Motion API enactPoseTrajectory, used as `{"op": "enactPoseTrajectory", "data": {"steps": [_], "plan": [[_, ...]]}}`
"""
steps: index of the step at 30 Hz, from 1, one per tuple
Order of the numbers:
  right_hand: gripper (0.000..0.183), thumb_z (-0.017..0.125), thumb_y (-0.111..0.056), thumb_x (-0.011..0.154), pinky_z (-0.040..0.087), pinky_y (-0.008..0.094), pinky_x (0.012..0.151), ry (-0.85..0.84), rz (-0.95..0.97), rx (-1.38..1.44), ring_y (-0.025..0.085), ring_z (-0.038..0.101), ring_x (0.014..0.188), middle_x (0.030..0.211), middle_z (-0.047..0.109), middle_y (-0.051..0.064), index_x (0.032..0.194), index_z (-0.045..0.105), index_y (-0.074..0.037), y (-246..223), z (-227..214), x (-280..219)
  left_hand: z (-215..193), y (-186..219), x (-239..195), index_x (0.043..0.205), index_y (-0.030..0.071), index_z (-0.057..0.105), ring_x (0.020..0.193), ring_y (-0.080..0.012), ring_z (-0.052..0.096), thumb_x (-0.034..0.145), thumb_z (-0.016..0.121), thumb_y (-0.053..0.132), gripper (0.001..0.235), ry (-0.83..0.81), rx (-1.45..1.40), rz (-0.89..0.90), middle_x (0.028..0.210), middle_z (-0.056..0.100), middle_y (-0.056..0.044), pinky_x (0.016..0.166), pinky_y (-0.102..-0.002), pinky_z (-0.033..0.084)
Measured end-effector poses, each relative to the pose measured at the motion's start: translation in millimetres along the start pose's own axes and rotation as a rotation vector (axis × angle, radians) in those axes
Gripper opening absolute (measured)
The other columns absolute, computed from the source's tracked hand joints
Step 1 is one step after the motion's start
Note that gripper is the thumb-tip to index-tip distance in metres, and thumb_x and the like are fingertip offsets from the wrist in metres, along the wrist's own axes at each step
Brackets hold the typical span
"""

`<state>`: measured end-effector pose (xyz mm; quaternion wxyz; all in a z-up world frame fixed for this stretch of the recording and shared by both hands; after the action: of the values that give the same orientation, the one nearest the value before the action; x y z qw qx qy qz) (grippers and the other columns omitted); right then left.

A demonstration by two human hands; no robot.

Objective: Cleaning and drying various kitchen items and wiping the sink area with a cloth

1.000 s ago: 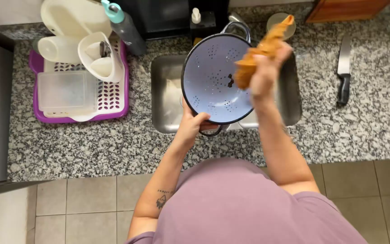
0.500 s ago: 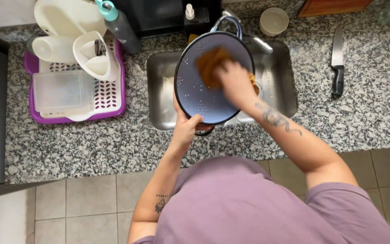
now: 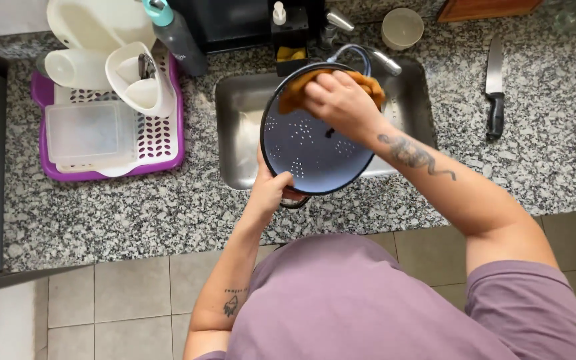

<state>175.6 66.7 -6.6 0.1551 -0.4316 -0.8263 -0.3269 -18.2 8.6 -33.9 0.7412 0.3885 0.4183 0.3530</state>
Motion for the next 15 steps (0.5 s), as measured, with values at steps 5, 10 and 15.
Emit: {"op": "enactPoseTrajectory", "data": {"steps": [5, 10, 15], "plan": [[0.01, 0.054, -0.016, 0.09, 0.041, 0.036, 0.078, 0.11, 0.051, -0.064, 0.024, 0.048, 0.094, 0.095, 0.05, 0.002, 0.096, 0.061, -0.019, 3, -5, 1, 5, 26, -8, 0.145, 0.032, 0.011, 0.078, -0.0422, 0.066, 0.07, 0.044, -0.01, 0.092, 0.04, 0.055, 0.098, 0.117, 0.055, -0.024, 0.06, -0.046, 0.062], [0.028, 0.057, -0.009, 0.075, 0.047, 0.045, 0.069, -0.257, 0.591, 0.424, 0.035, 0.059, 0.089, 0.095, 0.06, 0.014, 0.103, 0.063, -0.009, -63, 26, -53, 6, 11, -1, 0.145, 0.038, 0.012, 0.081, -0.0354, 0.065, 0.071, 0.042, -0.011, 0.093, 0.054, 0.075, 0.207, 0.126, 0.052, -0.02, 0.06, -0.046, 0.062], [0.036, 0.046, -0.014, 0.066, 0.049, 0.039, 0.078, -0.39, 1.133, 1.331, 0.028, 0.064, 0.09, 0.083, 0.066, 0.005, 0.094, 0.067, -0.022, -101, 11, -50, -3, 2, 6, 0.146, 0.035, 0.016, 0.083, -0.0316, 0.064, 0.074, 0.043, -0.008, 0.087, 0.101, 0.116, 0.274, 0.117, 0.058, -0.019, 0.056, -0.045, 0.063]]}}
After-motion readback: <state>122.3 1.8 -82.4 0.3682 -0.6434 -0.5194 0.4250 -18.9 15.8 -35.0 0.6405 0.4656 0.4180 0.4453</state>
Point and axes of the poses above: each hand's wrist, its own x-axis towards the middle knuckle, its own z-axis out of the palm, y = z × x, the point moved 3 cm from there along x, towards the middle knuckle
